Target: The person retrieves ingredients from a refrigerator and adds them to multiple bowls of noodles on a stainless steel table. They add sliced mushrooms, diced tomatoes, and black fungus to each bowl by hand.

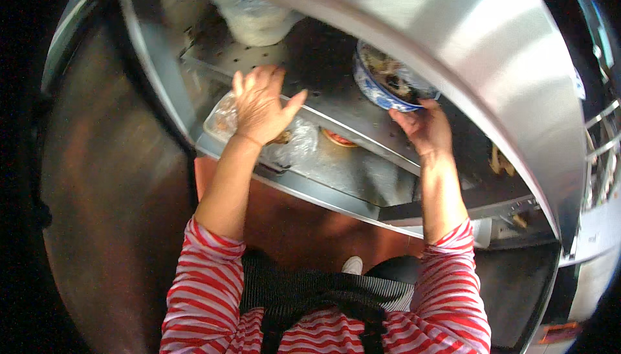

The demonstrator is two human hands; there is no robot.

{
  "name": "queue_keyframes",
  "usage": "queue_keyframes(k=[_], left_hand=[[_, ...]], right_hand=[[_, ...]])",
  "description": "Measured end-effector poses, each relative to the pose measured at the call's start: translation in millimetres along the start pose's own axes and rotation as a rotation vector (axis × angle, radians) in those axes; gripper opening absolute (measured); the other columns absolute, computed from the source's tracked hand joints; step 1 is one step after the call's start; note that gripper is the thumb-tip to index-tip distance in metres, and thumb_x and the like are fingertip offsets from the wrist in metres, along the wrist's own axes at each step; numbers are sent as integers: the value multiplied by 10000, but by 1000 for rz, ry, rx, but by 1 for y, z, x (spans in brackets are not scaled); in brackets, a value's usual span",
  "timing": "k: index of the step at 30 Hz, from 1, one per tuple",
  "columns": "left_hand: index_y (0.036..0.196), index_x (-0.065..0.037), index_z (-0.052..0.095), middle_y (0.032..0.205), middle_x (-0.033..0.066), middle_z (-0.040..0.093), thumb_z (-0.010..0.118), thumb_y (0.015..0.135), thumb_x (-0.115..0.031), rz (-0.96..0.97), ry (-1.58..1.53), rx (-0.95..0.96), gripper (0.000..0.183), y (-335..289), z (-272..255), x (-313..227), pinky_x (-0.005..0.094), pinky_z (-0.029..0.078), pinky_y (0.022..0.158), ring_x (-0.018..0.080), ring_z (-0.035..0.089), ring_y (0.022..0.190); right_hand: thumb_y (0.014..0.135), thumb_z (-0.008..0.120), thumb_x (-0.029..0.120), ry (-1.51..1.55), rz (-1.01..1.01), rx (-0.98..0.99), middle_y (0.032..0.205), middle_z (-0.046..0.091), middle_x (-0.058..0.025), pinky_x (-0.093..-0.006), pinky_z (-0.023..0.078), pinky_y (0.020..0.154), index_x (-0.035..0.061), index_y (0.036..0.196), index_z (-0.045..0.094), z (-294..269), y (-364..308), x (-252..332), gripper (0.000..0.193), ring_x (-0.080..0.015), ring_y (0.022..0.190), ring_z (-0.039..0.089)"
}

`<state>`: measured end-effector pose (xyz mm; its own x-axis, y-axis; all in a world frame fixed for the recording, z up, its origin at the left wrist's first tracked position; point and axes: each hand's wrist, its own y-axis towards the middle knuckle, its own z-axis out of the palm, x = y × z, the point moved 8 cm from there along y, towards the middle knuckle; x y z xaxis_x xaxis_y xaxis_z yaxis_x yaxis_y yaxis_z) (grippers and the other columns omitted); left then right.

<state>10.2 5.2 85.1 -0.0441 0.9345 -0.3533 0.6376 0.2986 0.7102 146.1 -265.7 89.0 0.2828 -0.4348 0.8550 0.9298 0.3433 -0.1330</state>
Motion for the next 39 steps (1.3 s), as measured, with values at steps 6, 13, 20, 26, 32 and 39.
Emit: queue_keyframes(k=[6, 13, 20, 26, 32, 39], left_hand=[[1078, -24, 548, 1132, 102, 505, 588, 719, -459, 5, -36, -33, 565, -8, -5, 11, 544, 204, 981, 259, 404, 1106], [1075, -30, 557, 1127, 99, 509, 587, 718, -460, -4, -21, -39, 560, -7, -2, 12, 542, 205, 982, 257, 406, 1106], [1064, -32, 567, 1115, 91, 506, 593, 718, -450, 7, 4, -38, 543, 0, 4, 10, 532, 215, 980, 253, 410, 1089], [1073, -32, 564, 1106, 88, 508, 603, 720, -433, -1, -1, -21, 535, 3, 12, 6, 537, 211, 981, 252, 415, 1081], [1086, -29, 550, 1100, 84, 506, 605, 722, -425, 5, 2, 18, 541, 6, 15, 1, 540, 205, 981, 258, 410, 1085], [1069, -20, 559, 1099, 87, 503, 603, 722, -424, 5, 2, -9, 535, 9, 7, -3, 536, 204, 981, 258, 407, 1088]], right_hand=[[791, 471, 105, 33, 60, 70, 1052, 503, -255, -462, 550, 729, -67, 1090, 370, 28, 25, -25, 360, -401, 841, 593], [884, 364, 167, 17, 65, 7, 1087, 472, -240, -436, 567, 685, -29, 1093, 354, 41, 80, -34, 287, -409, 891, 561], [879, 469, 212, -27, -24, -6, 1136, 459, -198, -414, 573, 684, 27, 1143, 411, 61, 139, -28, 327, -374, 909, 554], [899, 468, 215, -112, -144, 39, 1210, 420, -139, -399, 563, 707, 81, 1210, 383, 80, 179, -32, 349, -311, 1028, 484], [904, 459, 221, -72, -118, -63, 1248, 367, -167, -472, 526, 782, 41, 1228, 357, 92, 190, -33, 384, -345, 1084, 427], [874, 512, 266, -338, -362, 85, 1198, 396, -183, -464, 534, 739, 52, 1214, 370, 90, 210, -19, 427, -372, 1022, 464]])
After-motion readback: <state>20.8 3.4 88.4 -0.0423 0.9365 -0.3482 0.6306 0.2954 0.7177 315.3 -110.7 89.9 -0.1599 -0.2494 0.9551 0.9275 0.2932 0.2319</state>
